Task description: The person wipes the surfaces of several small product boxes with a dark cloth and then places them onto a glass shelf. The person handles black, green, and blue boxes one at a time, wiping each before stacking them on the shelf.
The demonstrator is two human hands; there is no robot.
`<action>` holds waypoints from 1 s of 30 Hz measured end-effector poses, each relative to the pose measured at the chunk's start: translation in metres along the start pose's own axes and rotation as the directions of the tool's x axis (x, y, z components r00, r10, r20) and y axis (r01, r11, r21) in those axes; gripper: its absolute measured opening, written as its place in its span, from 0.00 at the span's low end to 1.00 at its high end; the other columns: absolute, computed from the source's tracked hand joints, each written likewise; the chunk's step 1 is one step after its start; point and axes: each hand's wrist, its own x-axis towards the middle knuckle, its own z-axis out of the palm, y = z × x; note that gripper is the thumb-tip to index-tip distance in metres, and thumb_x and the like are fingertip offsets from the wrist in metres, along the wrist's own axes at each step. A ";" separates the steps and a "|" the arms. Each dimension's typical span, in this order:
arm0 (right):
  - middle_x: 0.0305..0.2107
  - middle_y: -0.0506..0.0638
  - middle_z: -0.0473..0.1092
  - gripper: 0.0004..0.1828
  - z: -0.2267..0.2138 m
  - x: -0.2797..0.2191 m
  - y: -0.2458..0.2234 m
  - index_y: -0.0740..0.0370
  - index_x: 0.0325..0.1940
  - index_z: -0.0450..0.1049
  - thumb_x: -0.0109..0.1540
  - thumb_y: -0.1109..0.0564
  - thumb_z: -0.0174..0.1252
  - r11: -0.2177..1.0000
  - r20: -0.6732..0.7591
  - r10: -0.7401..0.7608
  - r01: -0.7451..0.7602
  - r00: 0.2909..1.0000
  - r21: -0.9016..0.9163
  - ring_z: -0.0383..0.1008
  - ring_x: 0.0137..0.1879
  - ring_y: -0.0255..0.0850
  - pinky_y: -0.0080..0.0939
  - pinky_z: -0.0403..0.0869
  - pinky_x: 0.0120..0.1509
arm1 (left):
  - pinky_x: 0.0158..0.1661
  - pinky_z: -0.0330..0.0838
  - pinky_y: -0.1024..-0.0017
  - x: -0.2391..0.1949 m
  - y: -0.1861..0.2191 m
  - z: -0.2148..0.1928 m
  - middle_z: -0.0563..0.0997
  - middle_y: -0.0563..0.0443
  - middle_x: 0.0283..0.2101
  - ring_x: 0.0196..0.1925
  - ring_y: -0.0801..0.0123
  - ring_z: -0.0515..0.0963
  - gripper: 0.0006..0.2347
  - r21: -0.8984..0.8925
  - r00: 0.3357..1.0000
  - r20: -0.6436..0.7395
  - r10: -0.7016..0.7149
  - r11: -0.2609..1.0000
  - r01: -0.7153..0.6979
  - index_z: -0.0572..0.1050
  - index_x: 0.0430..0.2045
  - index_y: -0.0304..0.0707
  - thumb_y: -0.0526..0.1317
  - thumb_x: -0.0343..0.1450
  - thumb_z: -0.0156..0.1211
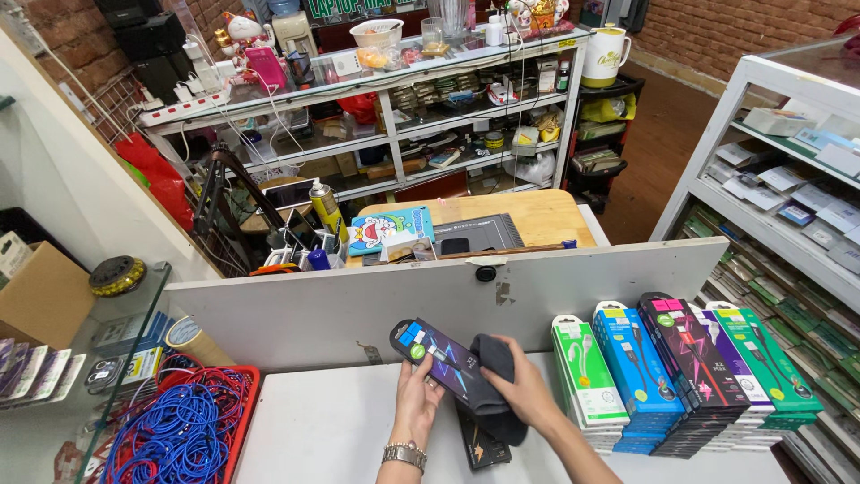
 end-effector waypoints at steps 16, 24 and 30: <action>0.46 0.55 0.79 0.35 -0.014 -0.010 0.054 0.57 0.62 0.67 0.53 0.50 0.70 0.986 -0.232 0.169 -0.164 0.958 0.042 0.81 0.52 0.42 0.40 0.76 0.57 | 0.50 0.78 0.66 0.055 -0.045 -0.143 0.83 0.39 0.52 0.49 0.60 0.86 0.31 0.840 0.908 -0.381 0.177 0.477 0.260 0.65 0.65 0.47 0.34 0.65 0.70; 0.47 0.55 0.78 0.36 -0.020 -0.004 0.050 0.57 0.64 0.66 0.54 0.49 0.69 0.974 -0.205 0.223 -0.228 0.953 -0.004 0.81 0.52 0.42 0.40 0.76 0.56 | 0.53 0.74 0.60 0.058 -0.087 -0.119 0.84 0.43 0.46 0.50 0.55 0.82 0.25 1.000 0.834 -0.020 0.552 0.012 0.016 0.72 0.53 0.40 0.43 0.62 0.74; 0.47 0.55 0.78 0.35 -0.025 -0.008 0.050 0.60 0.62 0.67 0.55 0.50 0.70 0.987 -0.188 0.160 -0.160 0.969 0.017 0.80 0.52 0.40 0.39 0.75 0.57 | 0.51 0.77 0.63 0.053 -0.129 -0.088 0.82 0.35 0.44 0.47 0.52 0.83 0.33 0.984 0.965 -0.169 0.201 0.089 0.154 0.70 0.49 0.31 0.53 0.59 0.80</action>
